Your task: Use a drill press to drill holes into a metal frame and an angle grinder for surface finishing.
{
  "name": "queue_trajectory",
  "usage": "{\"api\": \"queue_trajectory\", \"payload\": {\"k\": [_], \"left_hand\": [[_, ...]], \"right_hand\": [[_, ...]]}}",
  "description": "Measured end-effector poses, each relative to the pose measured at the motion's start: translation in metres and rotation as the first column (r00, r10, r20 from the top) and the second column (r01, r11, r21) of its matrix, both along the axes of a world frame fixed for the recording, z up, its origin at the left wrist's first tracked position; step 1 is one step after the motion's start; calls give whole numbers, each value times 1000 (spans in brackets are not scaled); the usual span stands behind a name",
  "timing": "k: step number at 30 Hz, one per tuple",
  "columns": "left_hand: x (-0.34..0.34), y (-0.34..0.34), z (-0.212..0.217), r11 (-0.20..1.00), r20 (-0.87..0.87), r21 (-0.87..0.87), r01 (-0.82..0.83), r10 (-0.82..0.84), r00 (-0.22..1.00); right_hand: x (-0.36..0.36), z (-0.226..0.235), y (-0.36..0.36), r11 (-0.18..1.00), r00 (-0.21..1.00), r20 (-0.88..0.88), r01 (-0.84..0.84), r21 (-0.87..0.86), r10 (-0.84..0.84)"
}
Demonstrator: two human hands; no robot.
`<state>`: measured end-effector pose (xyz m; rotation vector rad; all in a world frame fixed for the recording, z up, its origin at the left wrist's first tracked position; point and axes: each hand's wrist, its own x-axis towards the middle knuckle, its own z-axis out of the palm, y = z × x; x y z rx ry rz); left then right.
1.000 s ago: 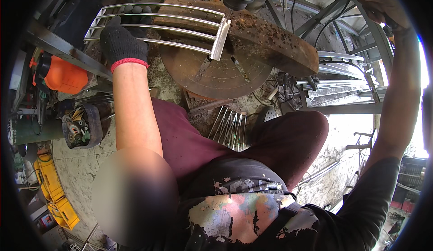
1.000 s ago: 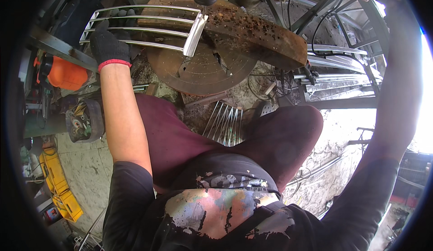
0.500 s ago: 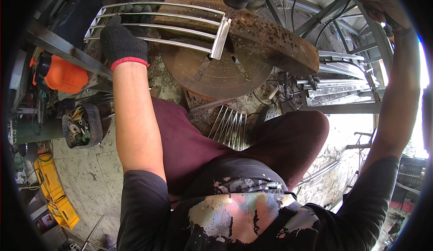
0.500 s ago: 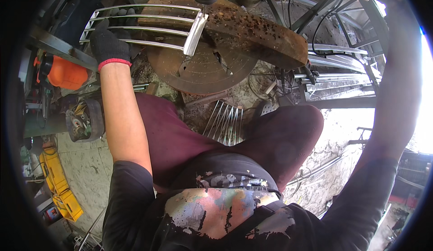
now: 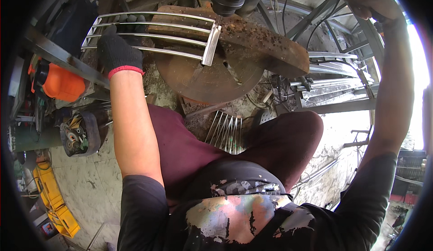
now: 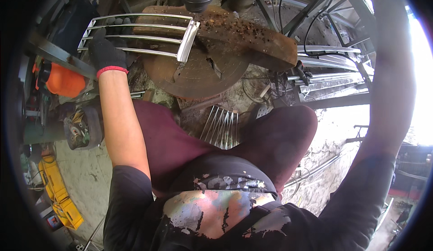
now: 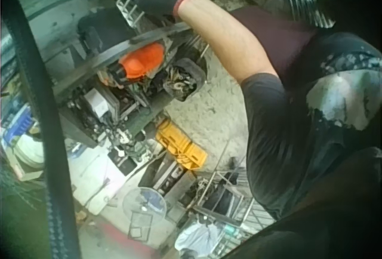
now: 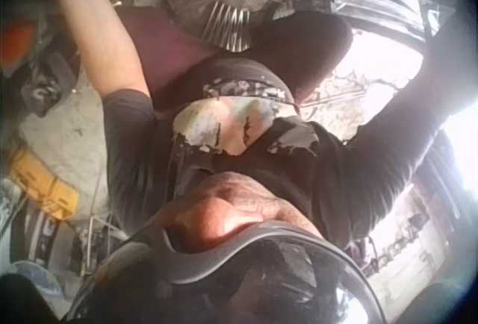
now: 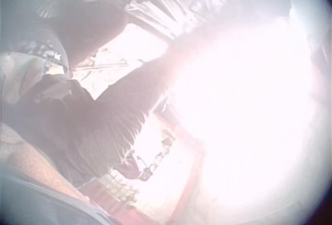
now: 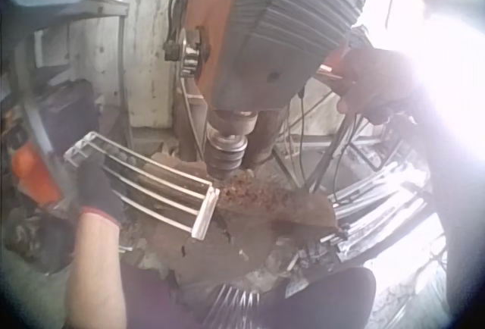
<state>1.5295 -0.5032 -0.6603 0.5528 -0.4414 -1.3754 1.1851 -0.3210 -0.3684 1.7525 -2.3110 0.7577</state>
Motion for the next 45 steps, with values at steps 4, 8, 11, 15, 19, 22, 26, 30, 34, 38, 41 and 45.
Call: {"api": "queue_trajectory", "payload": {"k": [4, 8, 11, 15, 19, 22, 26, 30, 34, 38, 41, 45], "left_hand": [[0, 1, 0, 1000, -8, 0, -6, 6, 1000], [2, 2, -1, 1000, -18, -6, 15, -15, 1000], [2, 1, -1, 1000, -9, -24, 14, -14, 1000], [0, 0, 0, 999, -19, 27, -16, 17, 1000], [0, 1, 0, 999, -1, 33, -8, 8, 1000], [1, 1, 0, 1000, 4, 19, -2, 2, 1000], [2, 1, 0, 1000, 0, 3, 6, -6, 1000], [2, 1, 0, 1000, -10, 5, -1, 1, 1000], [1, 3, 2, 1000, -12, 18, -12, 12, 1000], [1, 3, 2, 1000, -25, -2, 10, -11, 1000], [2, 2, 1, 1000, 9, 3, -3, 3, 1000], [4, -1, -1, 999, -31, 11, 41, -40, 999]], "right_hand": [[-10, 4, -5, 975, 987, 153, 9, 223, -44], [-5, 12, -4, 975, 994, 96, 35, 220, -57], [17, 21, -8, 906, 953, -11, 291, 308, -302], [25, 4, -6, 946, 958, -154, 267, 184, -240], [17, 5, -7, 918, 933, -251, 318, 239, -258], [13, 9, -9, 902, 911, -342, 331, 278, -229], [7, 5, -4, 961, 973, -154, 201, 192, -173], [-2, 4, -4, 979, 990, 16, 139, 148, -143], [-5, 7, -5, 986, 982, 171, 49, 158, -76], [-10, 5, -4, 994, 962, 273, -55, 90, 28], [-19, 7, -4, 984, 939, 334, -127, 127, 78], [-24, 8, -2, 977, 934, 340, -164, 140, 108]]}}
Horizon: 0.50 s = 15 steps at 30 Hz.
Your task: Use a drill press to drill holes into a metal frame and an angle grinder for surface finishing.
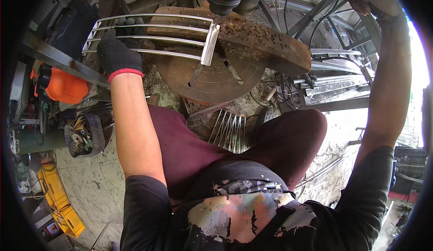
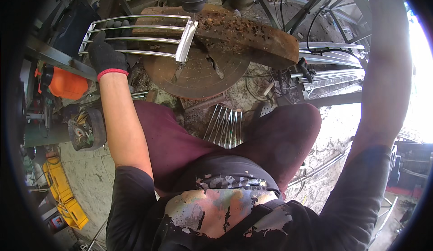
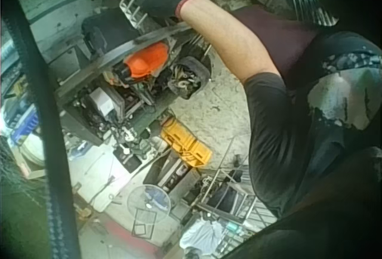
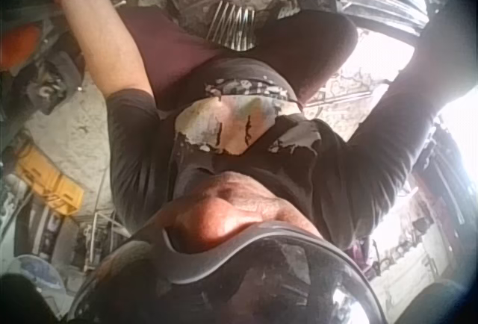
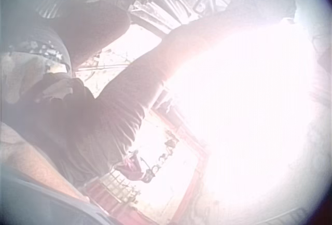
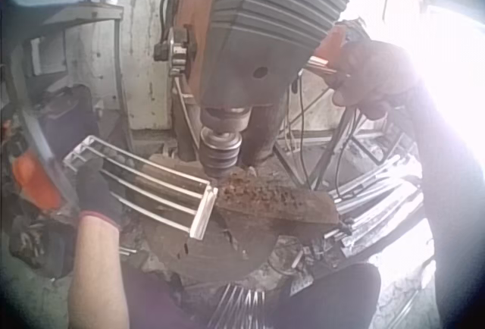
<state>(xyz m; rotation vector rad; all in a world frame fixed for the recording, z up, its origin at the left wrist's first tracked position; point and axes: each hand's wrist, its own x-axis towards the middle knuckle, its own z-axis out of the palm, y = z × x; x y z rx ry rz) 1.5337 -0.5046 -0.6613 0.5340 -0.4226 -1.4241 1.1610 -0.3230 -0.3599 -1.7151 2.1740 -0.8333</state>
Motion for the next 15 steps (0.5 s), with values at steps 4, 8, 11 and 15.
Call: {"api": "queue_trajectory", "payload": {"k": [4, 8, 11, 15], "left_hand": [[0, 0, 1, 1000, 7, 15, -19, 19, 1000], [-3, 3, 2, 999, 50, 23, -46, 44, 998], [-4, 4, 3, 999, 81, 11, -50, 49, 995], [-3, 6, 4, 1000, 20, -28, -9, 9, 1000]], "right_hand": [[10, -4, -1, 993, 987, -114, 113, -39, -116], [16, -2, -9, 946, 847, -455, 324, 27, -277], [9, 2, -8, 964, 853, -476, 263, 32, -217], [-4, -2, -7, 982, 886, -428, 191, -18, -180]]}}
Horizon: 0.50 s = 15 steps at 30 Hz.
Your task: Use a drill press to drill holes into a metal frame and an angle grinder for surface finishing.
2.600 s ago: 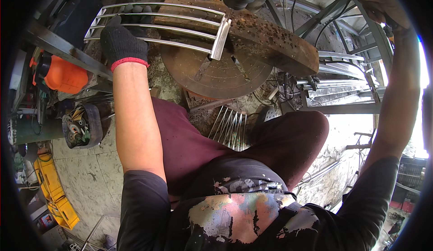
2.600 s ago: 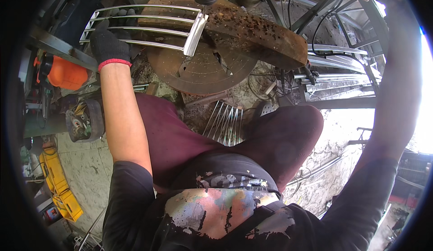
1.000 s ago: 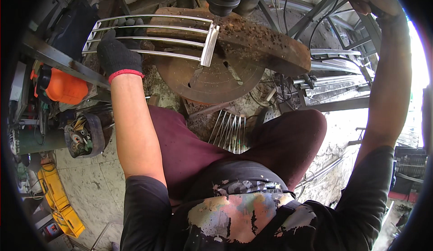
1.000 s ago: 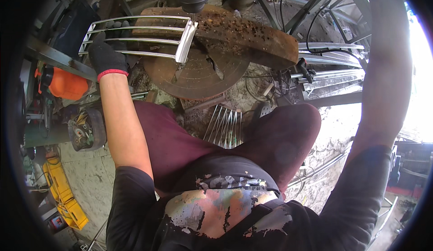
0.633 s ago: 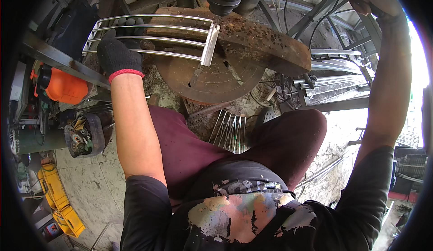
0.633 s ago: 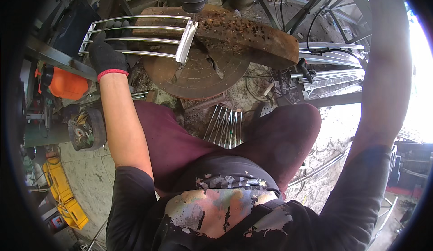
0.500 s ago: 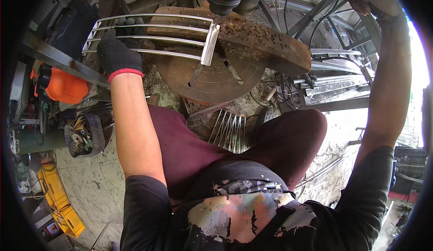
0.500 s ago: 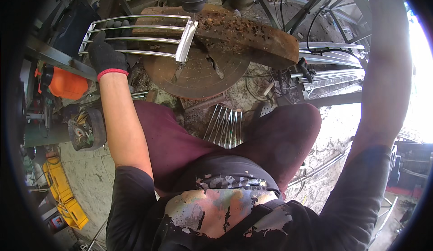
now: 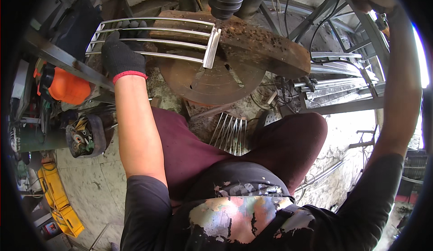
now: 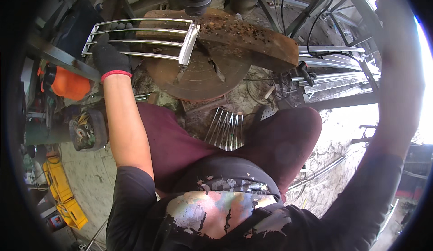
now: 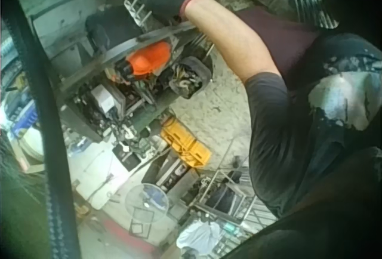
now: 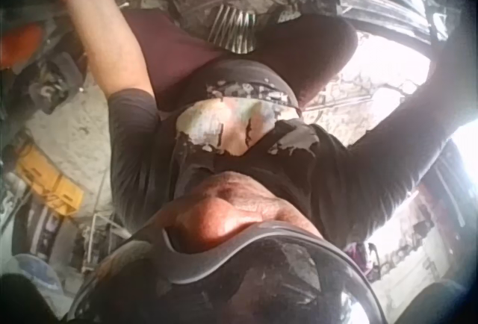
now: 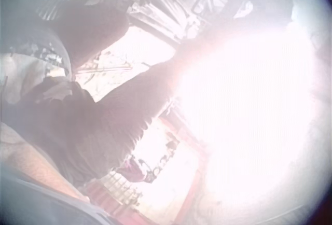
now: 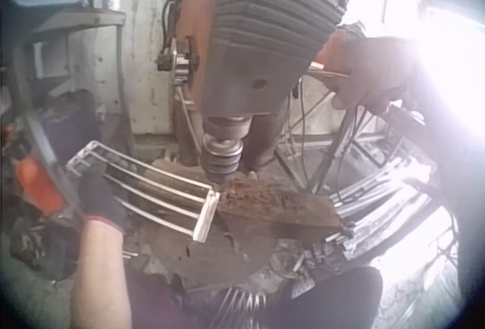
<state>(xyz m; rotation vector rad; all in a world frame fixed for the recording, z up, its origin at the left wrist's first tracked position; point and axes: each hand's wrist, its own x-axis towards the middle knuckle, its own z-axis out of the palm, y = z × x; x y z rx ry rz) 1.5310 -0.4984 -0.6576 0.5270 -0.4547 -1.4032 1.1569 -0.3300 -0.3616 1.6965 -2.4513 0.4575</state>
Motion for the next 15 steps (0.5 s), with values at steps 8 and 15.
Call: {"api": "queue_trajectory", "payload": {"k": [8, 15], "left_hand": [[-3, 7, 3, 997, 17, 57, -57, 56, 998], [7, 23, 6, 1000, -77, 17, -18, 19, 997]], "right_hand": [[-21, -8, -16, 939, 981, 123, -100, -330, 148], [-25, -9, -16, 614, 836, 233, -150, -775, 498]]}}
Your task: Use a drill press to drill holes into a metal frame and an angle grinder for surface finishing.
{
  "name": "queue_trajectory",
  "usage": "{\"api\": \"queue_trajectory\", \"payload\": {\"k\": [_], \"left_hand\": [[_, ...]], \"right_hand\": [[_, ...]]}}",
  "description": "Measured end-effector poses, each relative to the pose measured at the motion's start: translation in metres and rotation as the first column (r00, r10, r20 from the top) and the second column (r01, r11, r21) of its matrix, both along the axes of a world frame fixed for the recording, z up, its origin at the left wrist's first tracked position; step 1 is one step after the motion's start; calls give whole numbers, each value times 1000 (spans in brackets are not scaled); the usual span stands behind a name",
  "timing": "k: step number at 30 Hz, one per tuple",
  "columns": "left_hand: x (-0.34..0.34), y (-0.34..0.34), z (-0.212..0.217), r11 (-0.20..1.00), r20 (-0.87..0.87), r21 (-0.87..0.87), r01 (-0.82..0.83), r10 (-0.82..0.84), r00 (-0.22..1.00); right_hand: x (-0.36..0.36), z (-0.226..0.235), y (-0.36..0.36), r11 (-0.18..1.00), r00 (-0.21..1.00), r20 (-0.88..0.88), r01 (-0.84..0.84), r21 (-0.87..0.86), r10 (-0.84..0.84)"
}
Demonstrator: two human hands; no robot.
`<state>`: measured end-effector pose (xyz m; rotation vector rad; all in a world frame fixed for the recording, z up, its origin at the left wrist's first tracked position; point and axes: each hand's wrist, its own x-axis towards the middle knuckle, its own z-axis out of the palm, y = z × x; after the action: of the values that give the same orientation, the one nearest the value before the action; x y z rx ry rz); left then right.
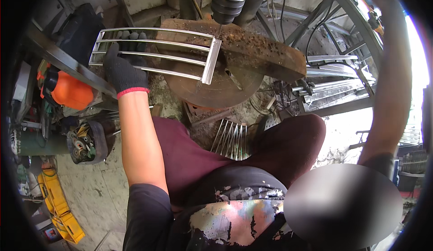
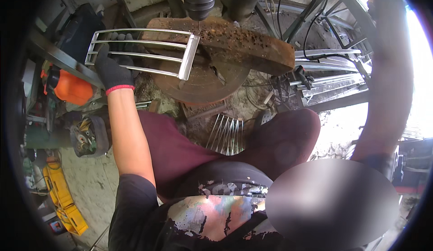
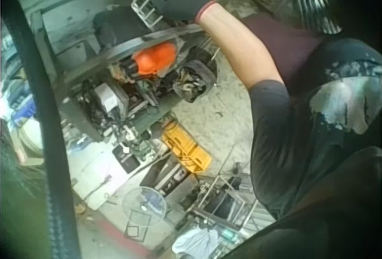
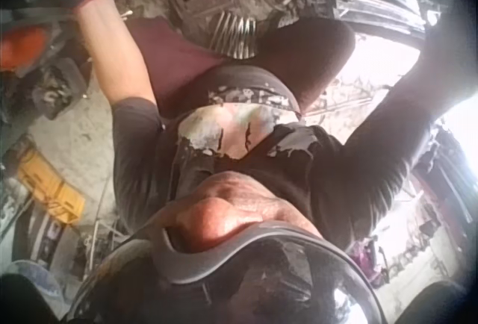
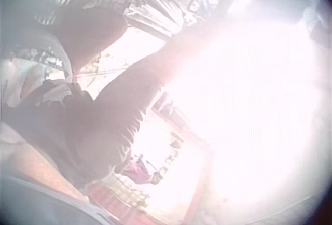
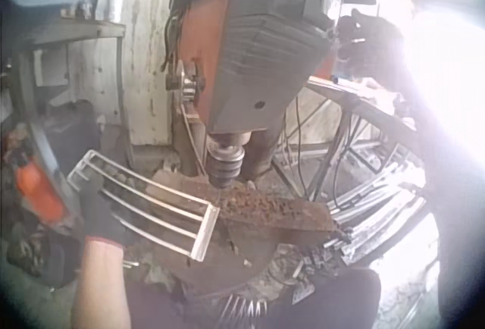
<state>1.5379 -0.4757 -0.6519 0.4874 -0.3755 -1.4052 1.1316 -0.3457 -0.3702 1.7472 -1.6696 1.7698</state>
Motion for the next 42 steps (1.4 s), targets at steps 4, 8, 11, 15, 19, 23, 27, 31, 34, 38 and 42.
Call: {"api": "queue_trajectory", "payload": {"k": [4, 8, 11, 15, 19, 23, 27, 31, 34, 38, 42], "left_hand": [[9, 7, 4, 1000, -70, -23, 8, -10, 997], [17, 17, 6, 994, -116, -88, 68, -78, 990], [19, 27, 6, 983, -112, -175, 48, -69, 991], [21, 41, 7, 935, -102, -327, 140, -182, 978], [19, 45, 7, 933, -114, -306, 187, -231, 966], [14, 43, 8, 954, -117, -243, 175, -208, 971], [12, 43, 7, 948, -115, -243, 207, -240, 964], [11, 45, 5, 923, -127, -284, 259, -304, 944], [11, 45, 3, 930, -94, -241, 277, -306, 947], [11, 45, -1, 952, -17, -151, 264, -270, 963], [12, 46, -4, 965, -30, -84, 248, -251, 968]], "right_hand": [[36, -21, 37, 999, 971, 237, 7, 52, -19], [71, -70, 66, 997, 993, 99, -65, 31, 62], [83, -87, 76, 978, 987, 146, -98, 187, 71], [112, -145, 88, 985, 975, -197, -77, 155, 107], [124, -194, 95, 976, 925, -330, -137, 166, 186], [133, -215, 94, 980, 911, -373, -130, 152, 178], [142, -220, 90, 983, 928, -343, -99, 156, 148], [144, -222, 86, 980, 928, -346, -79, 180, 139], [144, -227, 88, 963, 923, -354, -56, 264, 150], [145, -234, 90, 944, 924, -363, 3, 330, 124], [141, -238, 89, 954, 975, -204, -25, 300, 90]]}}
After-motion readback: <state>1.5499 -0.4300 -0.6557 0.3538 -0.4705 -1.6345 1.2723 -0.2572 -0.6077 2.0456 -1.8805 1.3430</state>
